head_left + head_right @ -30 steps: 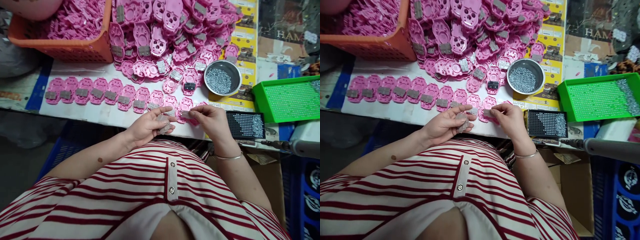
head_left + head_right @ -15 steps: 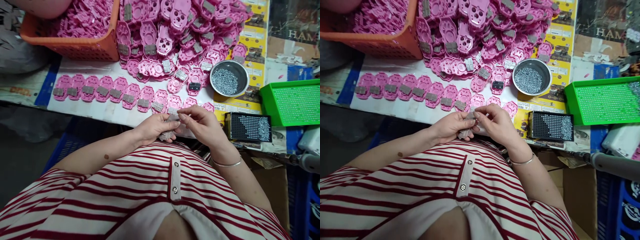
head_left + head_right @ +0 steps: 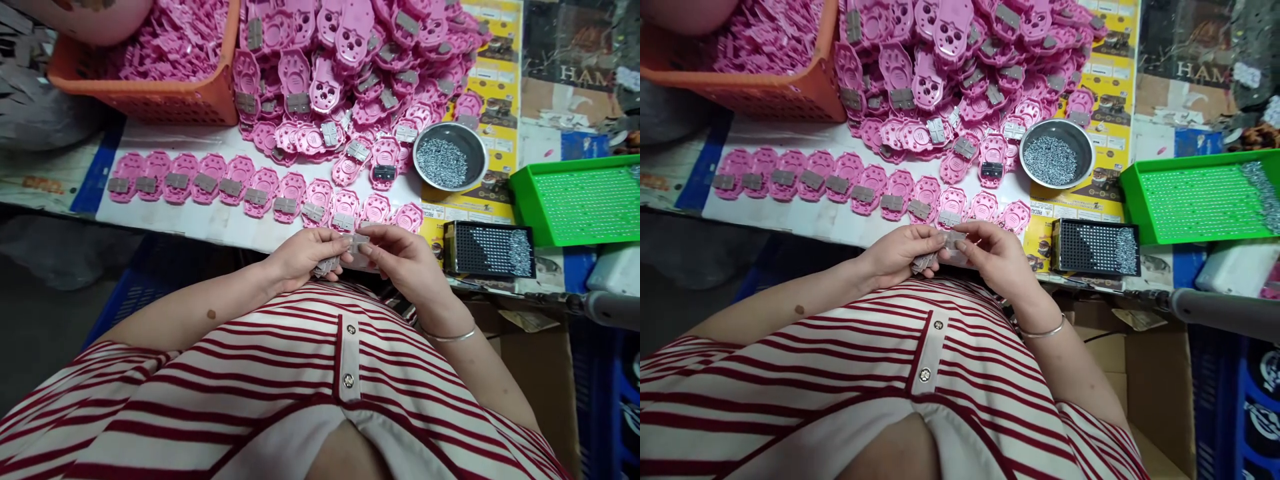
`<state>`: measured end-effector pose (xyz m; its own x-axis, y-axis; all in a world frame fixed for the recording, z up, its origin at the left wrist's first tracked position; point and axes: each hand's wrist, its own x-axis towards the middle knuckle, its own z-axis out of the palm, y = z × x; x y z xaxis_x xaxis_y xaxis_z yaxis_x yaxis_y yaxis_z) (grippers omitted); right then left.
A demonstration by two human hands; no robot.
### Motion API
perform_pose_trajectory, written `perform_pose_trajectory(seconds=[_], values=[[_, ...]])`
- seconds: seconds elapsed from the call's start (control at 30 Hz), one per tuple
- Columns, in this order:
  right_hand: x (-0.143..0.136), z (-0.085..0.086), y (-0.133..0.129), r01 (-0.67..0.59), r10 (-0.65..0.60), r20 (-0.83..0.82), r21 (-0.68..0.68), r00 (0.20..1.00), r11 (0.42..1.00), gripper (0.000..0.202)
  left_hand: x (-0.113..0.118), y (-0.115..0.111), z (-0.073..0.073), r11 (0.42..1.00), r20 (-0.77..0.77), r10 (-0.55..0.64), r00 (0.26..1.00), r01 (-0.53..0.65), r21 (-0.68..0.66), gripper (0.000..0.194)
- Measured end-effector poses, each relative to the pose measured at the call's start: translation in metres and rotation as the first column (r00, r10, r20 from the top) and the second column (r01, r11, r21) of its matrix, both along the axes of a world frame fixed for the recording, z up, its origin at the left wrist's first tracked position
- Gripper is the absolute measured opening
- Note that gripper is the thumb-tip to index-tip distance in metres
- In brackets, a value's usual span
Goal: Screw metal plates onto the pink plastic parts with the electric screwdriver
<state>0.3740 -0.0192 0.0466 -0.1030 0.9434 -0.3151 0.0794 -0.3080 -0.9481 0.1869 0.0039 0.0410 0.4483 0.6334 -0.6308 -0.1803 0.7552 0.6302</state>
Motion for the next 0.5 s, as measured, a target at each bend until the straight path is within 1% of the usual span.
perform_pose_trajectory(seconds=[0.13,0.23,0.33,0.4,0.5], values=[[-0.001,0.0,-0.003,0.093,-0.095,0.035,0.041,0.995,0.995,0.035,0.002,-0.001,0.001,0.999,-0.011,0.032,0.999,-0.032,0.012,0.014],[-0.005,0.001,-0.006,0.12,-0.12,0.015,0.036,0.993,0.992,0.037,0.003,-0.002,0.0,0.999,-0.005,0.031,1.0,-0.03,0.022,0.01],[-0.007,0.003,-0.008,0.147,-0.147,-0.013,0.017,0.989,0.989,0.041,0.004,-0.002,0.0,0.999,-0.017,0.036,0.999,-0.035,0.027,0.013],[-0.003,0.005,-0.007,0.193,-0.193,-0.014,0.029,0.981,0.981,0.04,0.004,-0.001,0.001,0.999,-0.036,0.049,0.998,-0.048,0.024,0.014],[0.012,0.005,-0.003,0.308,-0.312,0.026,0.11,0.95,0.945,0.031,0.004,0.001,0.002,0.998,-0.054,0.061,0.997,-0.06,0.013,0.015]])
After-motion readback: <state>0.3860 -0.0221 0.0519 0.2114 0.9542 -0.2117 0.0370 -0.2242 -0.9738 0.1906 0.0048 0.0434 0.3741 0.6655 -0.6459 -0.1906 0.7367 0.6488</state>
